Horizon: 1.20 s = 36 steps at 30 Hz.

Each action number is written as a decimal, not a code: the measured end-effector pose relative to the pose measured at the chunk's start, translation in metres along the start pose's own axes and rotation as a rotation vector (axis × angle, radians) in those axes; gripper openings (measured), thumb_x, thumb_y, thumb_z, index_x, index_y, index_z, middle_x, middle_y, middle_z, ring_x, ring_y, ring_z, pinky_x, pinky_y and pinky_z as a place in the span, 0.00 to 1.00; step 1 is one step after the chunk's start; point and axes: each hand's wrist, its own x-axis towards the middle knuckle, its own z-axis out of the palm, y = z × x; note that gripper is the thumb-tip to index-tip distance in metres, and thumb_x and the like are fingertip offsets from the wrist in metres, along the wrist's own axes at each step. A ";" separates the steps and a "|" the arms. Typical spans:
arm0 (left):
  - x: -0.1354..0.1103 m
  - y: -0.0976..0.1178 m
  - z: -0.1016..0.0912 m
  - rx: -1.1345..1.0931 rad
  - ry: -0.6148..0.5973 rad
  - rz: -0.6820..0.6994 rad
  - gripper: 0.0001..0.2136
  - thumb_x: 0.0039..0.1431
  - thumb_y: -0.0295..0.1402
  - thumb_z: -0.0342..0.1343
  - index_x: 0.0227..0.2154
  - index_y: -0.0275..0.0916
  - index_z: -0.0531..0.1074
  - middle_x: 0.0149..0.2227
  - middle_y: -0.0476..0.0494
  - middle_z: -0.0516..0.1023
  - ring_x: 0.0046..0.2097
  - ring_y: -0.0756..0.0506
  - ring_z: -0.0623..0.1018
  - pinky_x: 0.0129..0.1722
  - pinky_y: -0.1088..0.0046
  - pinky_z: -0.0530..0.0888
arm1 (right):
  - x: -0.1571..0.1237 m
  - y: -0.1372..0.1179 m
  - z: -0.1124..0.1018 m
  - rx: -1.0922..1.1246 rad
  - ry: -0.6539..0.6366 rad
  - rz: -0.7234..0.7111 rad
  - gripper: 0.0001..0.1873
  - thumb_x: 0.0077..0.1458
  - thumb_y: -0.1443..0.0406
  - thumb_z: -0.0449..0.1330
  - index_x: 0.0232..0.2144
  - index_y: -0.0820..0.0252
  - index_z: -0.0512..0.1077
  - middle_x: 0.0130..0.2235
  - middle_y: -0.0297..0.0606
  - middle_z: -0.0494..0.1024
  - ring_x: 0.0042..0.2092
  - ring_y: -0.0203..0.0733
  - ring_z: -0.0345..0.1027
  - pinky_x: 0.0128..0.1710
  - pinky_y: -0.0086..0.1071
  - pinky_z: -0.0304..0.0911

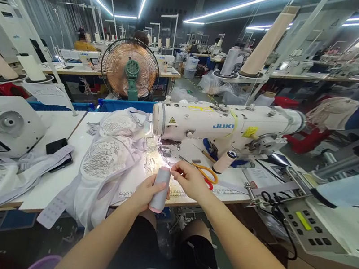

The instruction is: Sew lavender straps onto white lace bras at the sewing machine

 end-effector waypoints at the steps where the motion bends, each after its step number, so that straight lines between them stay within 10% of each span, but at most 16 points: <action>1: 0.000 0.000 0.000 0.018 0.017 0.008 0.20 0.45 0.42 0.60 0.35 0.35 0.62 0.27 0.47 0.71 0.27 0.48 0.72 0.30 0.71 0.66 | 0.000 0.002 -0.001 0.003 0.011 0.020 0.04 0.50 0.67 0.52 0.24 0.59 0.63 0.26 0.32 0.67 0.30 0.36 0.62 0.29 0.30 0.57; 13: 0.007 0.004 0.005 -0.196 0.175 0.079 0.18 0.42 0.32 0.55 0.40 0.36 0.65 0.29 0.48 0.69 0.33 0.48 0.69 0.32 0.73 0.65 | -0.025 0.009 0.015 0.000 -0.108 0.109 0.06 0.50 0.63 0.54 0.26 0.59 0.64 0.28 0.33 0.68 0.27 0.35 0.61 0.27 0.29 0.56; 24: 0.005 0.010 -0.002 -0.176 0.128 0.116 0.16 0.44 0.35 0.54 0.37 0.36 0.63 0.29 0.45 0.71 0.32 0.44 0.72 0.33 0.68 0.67 | -0.035 0.010 0.007 -0.223 0.129 -0.166 0.07 0.56 0.67 0.48 0.27 0.59 0.62 0.29 0.37 0.68 0.30 0.37 0.61 0.28 0.29 0.57; 29: 0.005 0.013 0.002 -0.128 0.224 0.015 0.16 0.45 0.36 0.56 0.38 0.36 0.65 0.27 0.48 0.69 0.31 0.47 0.71 0.32 0.71 0.68 | -0.041 0.011 0.012 -0.587 0.015 -0.397 0.10 0.57 0.68 0.48 0.37 0.58 0.69 0.37 0.40 0.72 0.33 0.40 0.64 0.24 0.29 0.51; 36: 0.003 0.011 0.014 -0.068 0.281 -0.067 0.16 0.46 0.36 0.60 0.38 0.38 0.67 0.28 0.50 0.68 0.31 0.50 0.69 0.29 0.75 0.69 | -0.036 0.007 0.020 -0.507 -0.070 -0.354 0.10 0.51 0.73 0.48 0.24 0.61 0.68 0.29 0.41 0.72 0.30 0.41 0.62 0.25 0.31 0.50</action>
